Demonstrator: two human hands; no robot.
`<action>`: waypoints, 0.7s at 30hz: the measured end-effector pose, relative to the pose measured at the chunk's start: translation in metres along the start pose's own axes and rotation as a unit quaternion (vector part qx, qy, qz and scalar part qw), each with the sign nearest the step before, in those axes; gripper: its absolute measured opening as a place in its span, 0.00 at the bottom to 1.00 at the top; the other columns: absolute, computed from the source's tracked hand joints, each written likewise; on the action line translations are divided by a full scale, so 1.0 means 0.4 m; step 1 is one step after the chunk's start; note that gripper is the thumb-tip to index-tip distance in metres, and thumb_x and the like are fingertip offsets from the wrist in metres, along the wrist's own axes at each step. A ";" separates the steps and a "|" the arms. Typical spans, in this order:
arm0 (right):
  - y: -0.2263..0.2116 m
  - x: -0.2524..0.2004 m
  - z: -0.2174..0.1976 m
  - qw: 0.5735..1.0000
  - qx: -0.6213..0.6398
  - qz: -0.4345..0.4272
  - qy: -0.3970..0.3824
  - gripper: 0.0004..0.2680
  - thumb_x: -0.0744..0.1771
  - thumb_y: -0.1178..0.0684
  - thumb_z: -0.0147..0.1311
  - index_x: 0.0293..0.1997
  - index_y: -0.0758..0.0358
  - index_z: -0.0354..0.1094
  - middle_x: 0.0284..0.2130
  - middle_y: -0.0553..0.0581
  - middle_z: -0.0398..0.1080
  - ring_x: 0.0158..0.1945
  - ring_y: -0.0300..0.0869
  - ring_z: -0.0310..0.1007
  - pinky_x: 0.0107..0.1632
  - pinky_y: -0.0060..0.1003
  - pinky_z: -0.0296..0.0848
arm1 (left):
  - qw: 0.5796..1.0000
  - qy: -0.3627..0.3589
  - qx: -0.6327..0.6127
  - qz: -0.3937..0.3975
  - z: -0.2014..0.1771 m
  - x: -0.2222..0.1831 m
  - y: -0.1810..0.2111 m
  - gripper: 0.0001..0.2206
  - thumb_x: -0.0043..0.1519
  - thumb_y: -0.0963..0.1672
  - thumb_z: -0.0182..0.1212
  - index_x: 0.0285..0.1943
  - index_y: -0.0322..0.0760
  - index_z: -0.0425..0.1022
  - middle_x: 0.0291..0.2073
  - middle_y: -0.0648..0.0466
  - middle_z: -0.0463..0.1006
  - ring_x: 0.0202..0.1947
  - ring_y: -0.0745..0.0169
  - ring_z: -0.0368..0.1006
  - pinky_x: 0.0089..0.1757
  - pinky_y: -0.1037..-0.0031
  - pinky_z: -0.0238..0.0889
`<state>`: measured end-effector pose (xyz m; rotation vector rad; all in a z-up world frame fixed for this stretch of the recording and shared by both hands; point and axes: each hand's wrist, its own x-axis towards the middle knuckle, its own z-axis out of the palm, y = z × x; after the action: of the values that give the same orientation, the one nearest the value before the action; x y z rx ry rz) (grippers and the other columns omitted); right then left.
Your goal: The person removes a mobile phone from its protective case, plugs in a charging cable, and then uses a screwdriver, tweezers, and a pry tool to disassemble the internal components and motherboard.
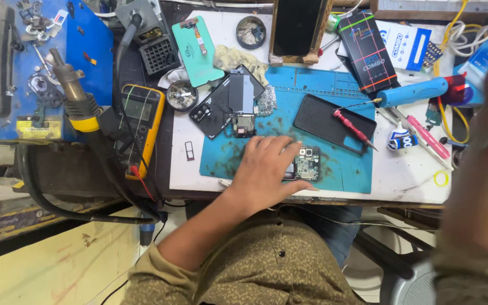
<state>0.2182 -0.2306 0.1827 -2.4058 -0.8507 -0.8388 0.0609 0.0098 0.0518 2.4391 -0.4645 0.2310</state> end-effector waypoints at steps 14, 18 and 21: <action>-0.081 0.114 0.135 0.970 0.153 0.070 -0.175 0.05 0.71 0.64 0.64 0.49 0.72 0.71 0.40 0.60 0.73 0.43 0.44 0.73 0.47 0.36 0.73 | 0.996 0.092 -0.003 -0.015 0.021 -0.072 -0.032 0.28 0.57 0.57 0.68 0.58 0.37 0.76 0.62 0.46 0.71 0.64 0.48 0.66 0.66 0.48 0.48; -0.078 0.069 0.119 0.959 0.204 0.111 -0.165 0.05 0.71 0.64 0.64 0.49 0.72 0.70 0.40 0.59 0.73 0.42 0.43 0.73 0.47 0.35 0.73 | 0.996 0.083 -0.012 -0.022 0.021 -0.071 -0.031 0.27 0.58 0.56 0.69 0.59 0.38 0.76 0.62 0.47 0.70 0.65 0.48 0.65 0.67 0.50 0.48; -0.079 0.044 0.108 0.948 0.247 0.128 -0.155 0.05 0.71 0.64 0.64 0.48 0.72 0.70 0.40 0.58 0.73 0.42 0.42 0.73 0.46 0.34 0.74 | 0.996 0.080 -0.015 -0.028 0.021 -0.066 -0.029 0.27 0.58 0.55 0.70 0.59 0.38 0.76 0.62 0.47 0.70 0.65 0.49 0.65 0.68 0.50 0.48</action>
<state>0.2246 -0.1760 0.1703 -2.1495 -0.7297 -0.1197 0.0414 0.0201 0.0314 2.3781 -0.3266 0.3898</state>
